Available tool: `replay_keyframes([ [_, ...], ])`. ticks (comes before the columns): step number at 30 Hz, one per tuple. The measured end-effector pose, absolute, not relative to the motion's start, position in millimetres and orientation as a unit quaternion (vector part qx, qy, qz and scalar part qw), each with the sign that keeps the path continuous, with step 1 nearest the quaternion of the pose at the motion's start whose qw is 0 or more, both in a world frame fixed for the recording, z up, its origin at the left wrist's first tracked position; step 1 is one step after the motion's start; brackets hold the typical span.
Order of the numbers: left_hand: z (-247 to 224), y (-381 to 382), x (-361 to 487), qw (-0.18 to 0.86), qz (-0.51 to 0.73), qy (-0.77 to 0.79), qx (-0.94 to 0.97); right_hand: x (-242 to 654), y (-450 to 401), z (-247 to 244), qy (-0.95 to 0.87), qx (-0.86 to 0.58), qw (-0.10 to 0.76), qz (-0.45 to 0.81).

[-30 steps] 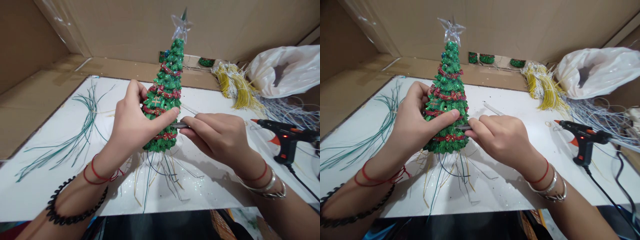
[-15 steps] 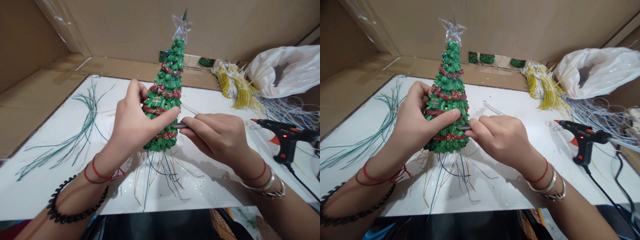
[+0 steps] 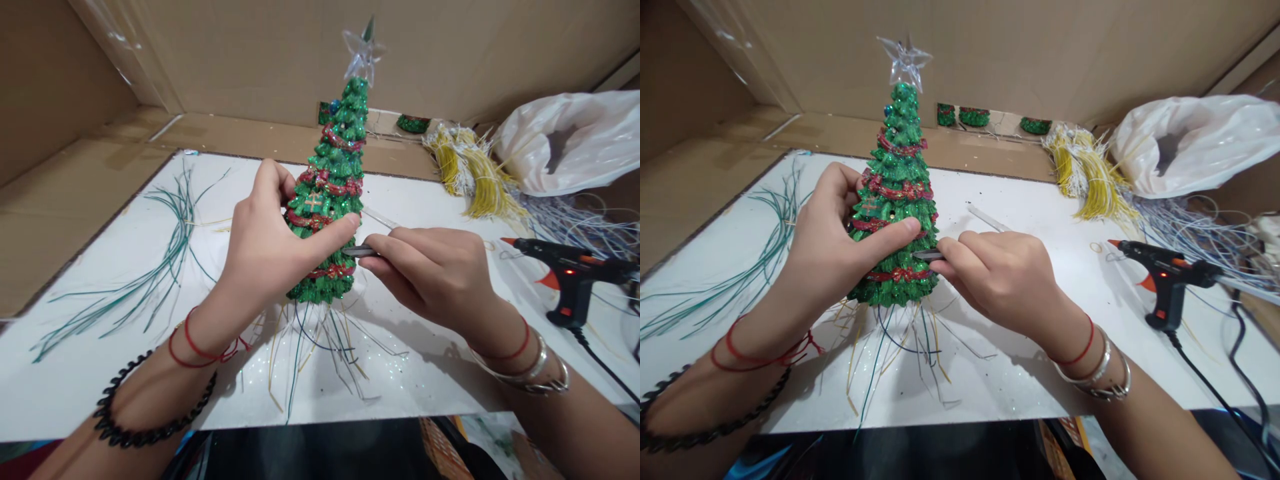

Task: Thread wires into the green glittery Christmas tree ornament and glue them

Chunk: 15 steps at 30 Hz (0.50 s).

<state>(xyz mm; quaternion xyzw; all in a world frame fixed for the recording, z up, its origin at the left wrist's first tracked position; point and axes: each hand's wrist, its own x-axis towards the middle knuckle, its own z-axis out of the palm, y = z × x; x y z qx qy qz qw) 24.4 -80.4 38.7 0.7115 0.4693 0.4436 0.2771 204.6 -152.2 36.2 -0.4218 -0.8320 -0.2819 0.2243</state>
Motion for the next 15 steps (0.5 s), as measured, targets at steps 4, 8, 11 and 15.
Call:
replay_keyframes([
  [4,38.7,-81.3,23.8,0.275,0.446,0.467,0.712,204.1,-152.2,35.7,-0.833,-0.419,0.237,-0.271],
  [8,40.0,-82.9,23.2,0.275,0.44,0.464,0.718,204.5,-152.4,37.2,-0.834,-0.419,0.243,-0.265],
  [11,40.1,-83.4,22.5,0.278,0.448,0.456,0.717,205.4,-152.6,38.4,-0.835,-0.417,0.237,-0.271],
  [15,39.6,-83.4,21.9,0.28,0.456,0.45,0.715,205.9,-152.6,38.9,-0.833,-0.415,0.232,-0.283],
])
